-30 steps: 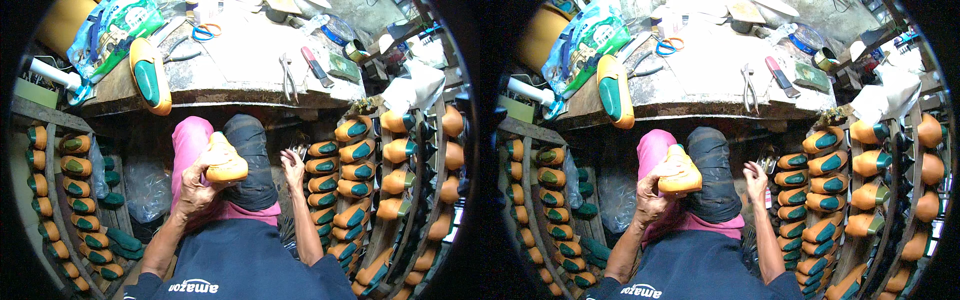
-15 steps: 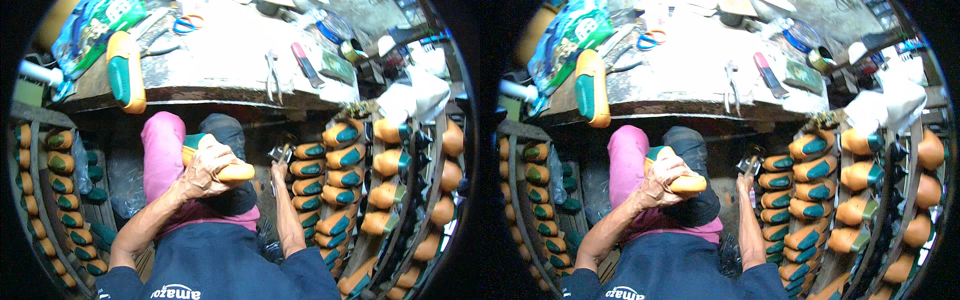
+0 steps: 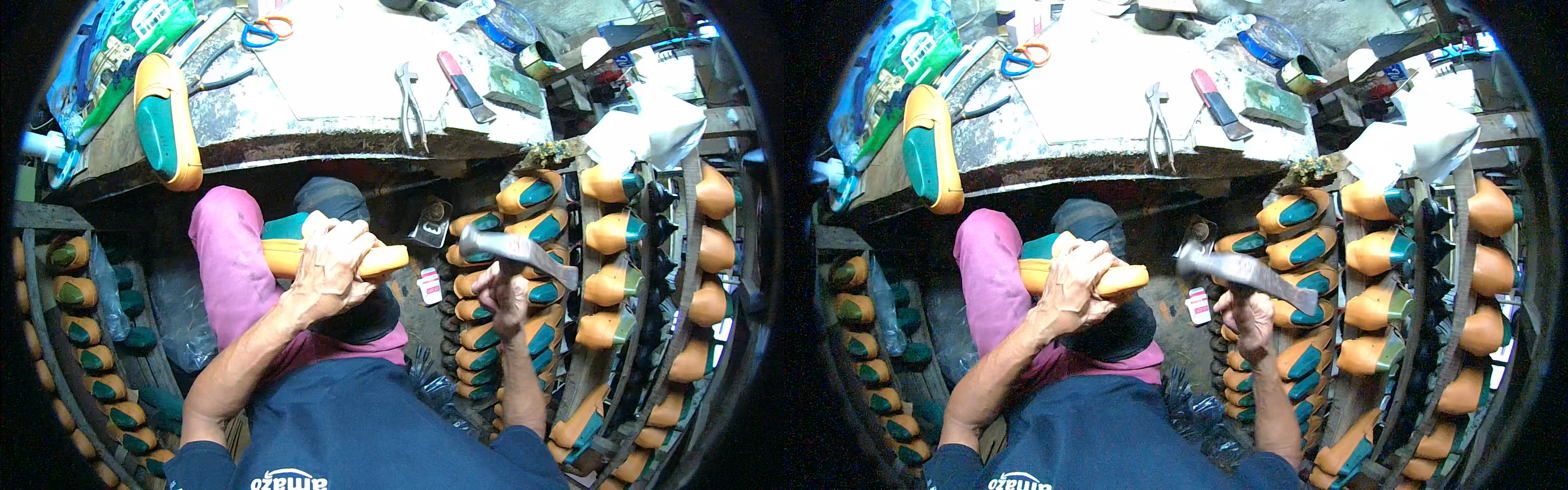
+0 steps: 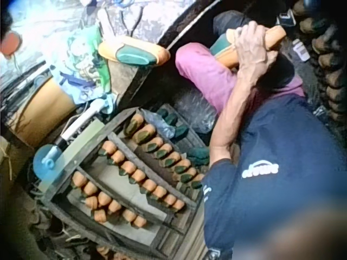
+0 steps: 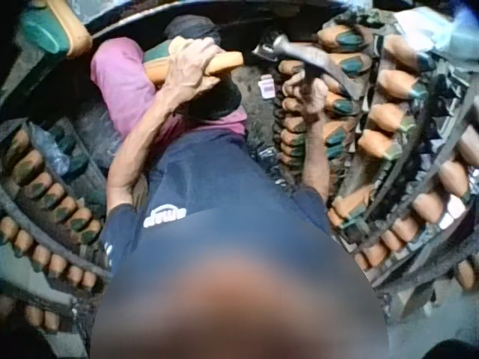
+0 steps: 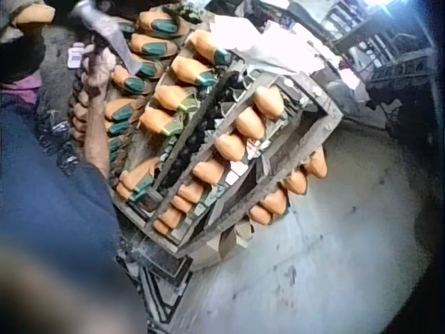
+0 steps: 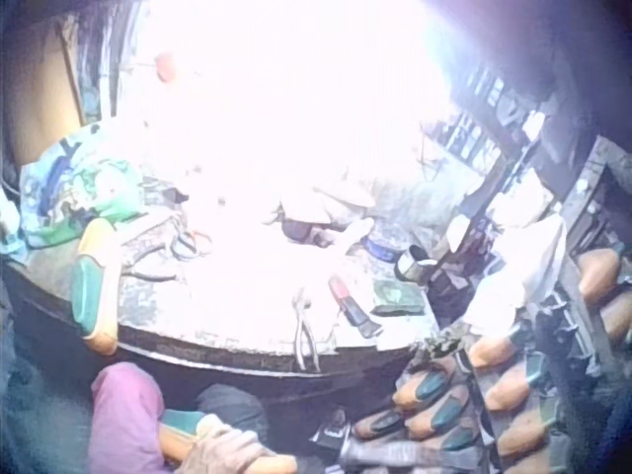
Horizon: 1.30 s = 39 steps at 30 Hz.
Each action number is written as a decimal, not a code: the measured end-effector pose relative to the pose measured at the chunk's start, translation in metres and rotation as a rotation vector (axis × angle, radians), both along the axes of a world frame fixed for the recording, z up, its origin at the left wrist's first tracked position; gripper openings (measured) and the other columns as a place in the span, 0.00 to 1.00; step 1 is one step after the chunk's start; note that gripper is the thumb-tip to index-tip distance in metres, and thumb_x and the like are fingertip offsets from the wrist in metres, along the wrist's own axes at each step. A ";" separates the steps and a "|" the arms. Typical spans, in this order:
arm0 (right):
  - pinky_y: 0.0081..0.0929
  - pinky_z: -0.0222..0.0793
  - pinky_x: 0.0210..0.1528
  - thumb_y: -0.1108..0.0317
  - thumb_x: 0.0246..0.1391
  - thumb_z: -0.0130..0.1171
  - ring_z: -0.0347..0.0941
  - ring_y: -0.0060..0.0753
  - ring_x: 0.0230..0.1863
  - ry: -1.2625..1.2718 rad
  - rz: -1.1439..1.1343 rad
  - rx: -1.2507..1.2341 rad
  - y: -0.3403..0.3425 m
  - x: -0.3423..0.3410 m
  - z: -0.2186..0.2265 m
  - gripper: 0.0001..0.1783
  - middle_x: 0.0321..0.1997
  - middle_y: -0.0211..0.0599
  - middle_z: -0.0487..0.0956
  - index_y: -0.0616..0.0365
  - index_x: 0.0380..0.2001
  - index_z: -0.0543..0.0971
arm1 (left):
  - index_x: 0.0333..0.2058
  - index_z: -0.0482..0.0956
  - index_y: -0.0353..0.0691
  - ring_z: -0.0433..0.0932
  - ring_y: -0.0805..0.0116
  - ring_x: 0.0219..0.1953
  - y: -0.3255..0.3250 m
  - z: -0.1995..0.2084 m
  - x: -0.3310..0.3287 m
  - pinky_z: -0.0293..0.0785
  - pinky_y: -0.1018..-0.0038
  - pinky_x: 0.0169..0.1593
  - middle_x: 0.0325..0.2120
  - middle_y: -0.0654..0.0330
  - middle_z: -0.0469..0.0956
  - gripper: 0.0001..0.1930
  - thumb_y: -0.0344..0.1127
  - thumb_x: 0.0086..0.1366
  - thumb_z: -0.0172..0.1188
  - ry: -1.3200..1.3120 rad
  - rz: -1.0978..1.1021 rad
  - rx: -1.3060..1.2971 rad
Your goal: The person hammers a shoe sole, then uses pliers to trim the edge. They insert a red insole and press it into place, then hammer the shoe again. Finally, they pick up a second shoe and hammer it as well.
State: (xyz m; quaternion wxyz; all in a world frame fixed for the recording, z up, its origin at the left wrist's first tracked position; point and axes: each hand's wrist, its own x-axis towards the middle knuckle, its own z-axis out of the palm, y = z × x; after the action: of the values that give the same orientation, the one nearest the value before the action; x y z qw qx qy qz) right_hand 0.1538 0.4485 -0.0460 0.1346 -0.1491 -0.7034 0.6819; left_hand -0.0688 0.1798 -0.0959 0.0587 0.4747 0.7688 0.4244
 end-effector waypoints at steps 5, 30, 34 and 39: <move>0.49 0.70 0.29 0.45 0.75 0.67 0.80 0.57 0.24 -0.552 0.385 0.955 -0.003 -0.061 0.085 0.28 0.23 0.51 0.79 0.59 0.29 0.79 | 0.46 0.86 0.48 0.81 0.50 0.47 -0.006 0.001 0.002 0.73 0.53 0.54 0.40 0.58 0.80 0.29 0.39 0.41 0.83 0.025 -0.020 -0.015; 0.45 0.74 0.33 0.47 0.78 0.63 0.81 0.49 0.26 -0.155 0.600 0.299 -0.164 -0.115 0.041 0.23 0.24 0.49 0.80 0.58 0.39 0.87 | 0.58 0.81 0.41 0.87 0.60 0.54 -0.232 0.033 0.018 0.83 0.65 0.59 0.51 0.55 0.87 0.35 0.29 0.53 0.90 -0.319 0.517 0.185; 0.56 0.70 0.29 0.37 0.74 0.66 0.78 0.65 0.24 -0.331 0.446 0.567 -0.159 -0.102 0.004 0.29 0.22 0.54 0.80 0.55 0.36 0.85 | 0.57 0.83 0.39 0.85 0.54 0.52 -0.228 0.055 0.016 0.82 0.60 0.59 0.50 0.52 0.86 0.31 0.31 0.55 0.86 -0.090 0.471 0.036; 0.54 0.71 0.34 0.44 0.78 0.62 0.79 0.59 0.27 -0.506 -0.194 0.632 -0.099 -0.043 -0.106 0.25 0.25 0.56 0.79 0.59 0.43 0.83 | 0.63 0.84 0.41 0.82 0.49 0.50 -0.216 0.081 0.017 0.81 0.57 0.57 0.47 0.51 0.79 0.37 0.28 0.51 0.82 0.073 0.481 -0.204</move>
State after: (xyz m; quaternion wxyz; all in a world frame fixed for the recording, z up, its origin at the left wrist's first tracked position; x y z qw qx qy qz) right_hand 0.1110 0.3490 -0.1522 0.0602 -0.3288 -0.8716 0.3586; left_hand -0.0515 -0.0363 -0.0147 -0.0240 0.2851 0.8999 0.3291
